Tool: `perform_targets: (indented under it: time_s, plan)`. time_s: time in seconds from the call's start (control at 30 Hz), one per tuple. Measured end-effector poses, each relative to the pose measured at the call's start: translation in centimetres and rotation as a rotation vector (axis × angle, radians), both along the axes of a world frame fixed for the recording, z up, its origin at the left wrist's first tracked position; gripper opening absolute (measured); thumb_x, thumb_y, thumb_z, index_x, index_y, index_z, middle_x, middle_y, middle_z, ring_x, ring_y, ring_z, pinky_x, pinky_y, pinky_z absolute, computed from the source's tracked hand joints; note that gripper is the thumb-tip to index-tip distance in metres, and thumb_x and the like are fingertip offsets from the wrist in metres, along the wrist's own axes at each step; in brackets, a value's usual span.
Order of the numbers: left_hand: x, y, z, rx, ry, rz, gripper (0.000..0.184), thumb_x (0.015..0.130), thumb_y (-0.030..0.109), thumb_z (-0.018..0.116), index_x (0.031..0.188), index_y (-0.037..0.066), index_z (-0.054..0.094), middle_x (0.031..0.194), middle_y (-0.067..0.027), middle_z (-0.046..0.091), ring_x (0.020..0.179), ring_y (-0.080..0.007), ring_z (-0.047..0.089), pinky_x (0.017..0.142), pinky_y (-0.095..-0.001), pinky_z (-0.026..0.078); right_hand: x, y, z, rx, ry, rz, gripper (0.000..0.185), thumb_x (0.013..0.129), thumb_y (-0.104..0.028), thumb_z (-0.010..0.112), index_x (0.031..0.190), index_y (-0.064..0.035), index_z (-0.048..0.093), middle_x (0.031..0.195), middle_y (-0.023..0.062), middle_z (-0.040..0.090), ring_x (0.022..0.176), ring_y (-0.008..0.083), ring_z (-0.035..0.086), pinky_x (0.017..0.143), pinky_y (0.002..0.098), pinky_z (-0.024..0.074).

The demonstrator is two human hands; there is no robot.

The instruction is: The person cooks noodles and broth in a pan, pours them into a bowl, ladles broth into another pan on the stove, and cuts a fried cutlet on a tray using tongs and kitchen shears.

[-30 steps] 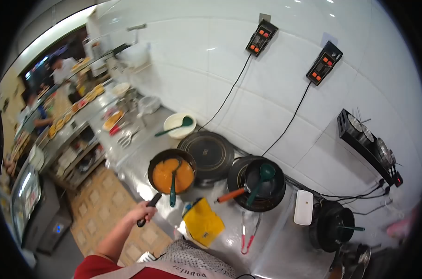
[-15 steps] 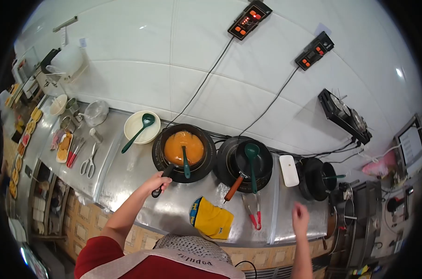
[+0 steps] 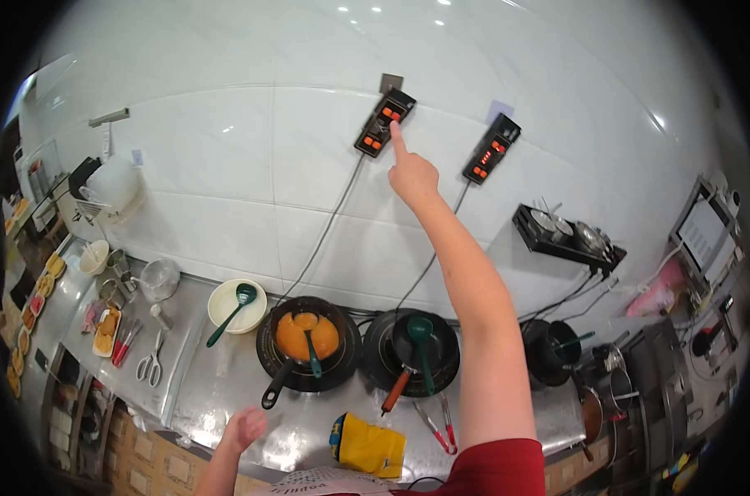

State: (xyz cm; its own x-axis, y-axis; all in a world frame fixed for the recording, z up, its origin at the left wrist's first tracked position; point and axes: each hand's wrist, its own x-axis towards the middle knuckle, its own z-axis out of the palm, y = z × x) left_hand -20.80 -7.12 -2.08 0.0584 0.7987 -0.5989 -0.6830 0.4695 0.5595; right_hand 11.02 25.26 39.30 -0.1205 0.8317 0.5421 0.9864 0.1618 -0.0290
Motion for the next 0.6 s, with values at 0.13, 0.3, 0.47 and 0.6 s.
perform_targets:
  time_s: [0.13, 0.3, 0.47, 0.6]
  plan:
    - [-3.5, -10.7, -6.9, -0.197, -0.013, 0.357, 0.034, 0.080, 0.023, 0.050, 0.110, 0.008, 0.046, 0.103, -0.0078, 0.055, 0.079, -0.0231, 0.057, 0.066, -0.0317, 0.048, 0.0, 4.9, 0.1, 0.101, 0.001, -0.079, 0.081, 0.072, -0.013, 0.052, 0.136, -0.0340, 0.007, 0.069, 0.0140, 0.060, 0.064, 0.0299, 0.059, 0.055, 0.0402, 0.0453]
    - [-5.9, -22.6, -13.5, -0.304, -0.072, 0.749, 0.020, 0.080, 0.026, 0.046, 0.087, 0.008, 0.053, 0.083, -0.0043, 0.056, 0.073, -0.0202, 0.055, 0.062, -0.0319, 0.048, 1.9, 7.1, -0.4, 0.294, -0.055, 0.029, 0.069, 0.074, -0.013, 0.052, 0.134, -0.0322, 0.023, 0.069, 0.0125, 0.060, 0.060, 0.0270, 0.058, 0.054, 0.0392, 0.0443]
    - [-11.0, -21.8, -12.8, -0.311, 0.175, 0.770, 0.018, 0.082, 0.024, 0.049, 0.088, 0.007, 0.052, 0.079, -0.0053, 0.055, 0.071, -0.0187, 0.056, 0.062, -0.0301, 0.047, -3.3, -2.8, -9.4, -0.547, 0.574, 0.814, 0.056, 0.076, -0.009, 0.052, 0.129, -0.0076, 0.034, 0.064, 0.0032, 0.050, 0.054, 0.0090, 0.048, 0.049, 0.0243, 0.0415]
    - [-19.9, -16.6, -10.5, -0.019, 0.400, 0.680, 0.020, 0.084, 0.027, 0.048, 0.076, 0.009, 0.048, 0.057, -0.0008, 0.045, 0.045, -0.0117, 0.042, 0.042, -0.0246, 0.036, -8.0, -18.4, -15.2, -1.356, -0.250, 1.447, 0.045, 0.075, -0.022, 0.064, 0.114, -0.0035, 0.051, 0.088, 0.0067, 0.060, 0.081, 0.0151, 0.058, 0.075, 0.0252, 0.0447]
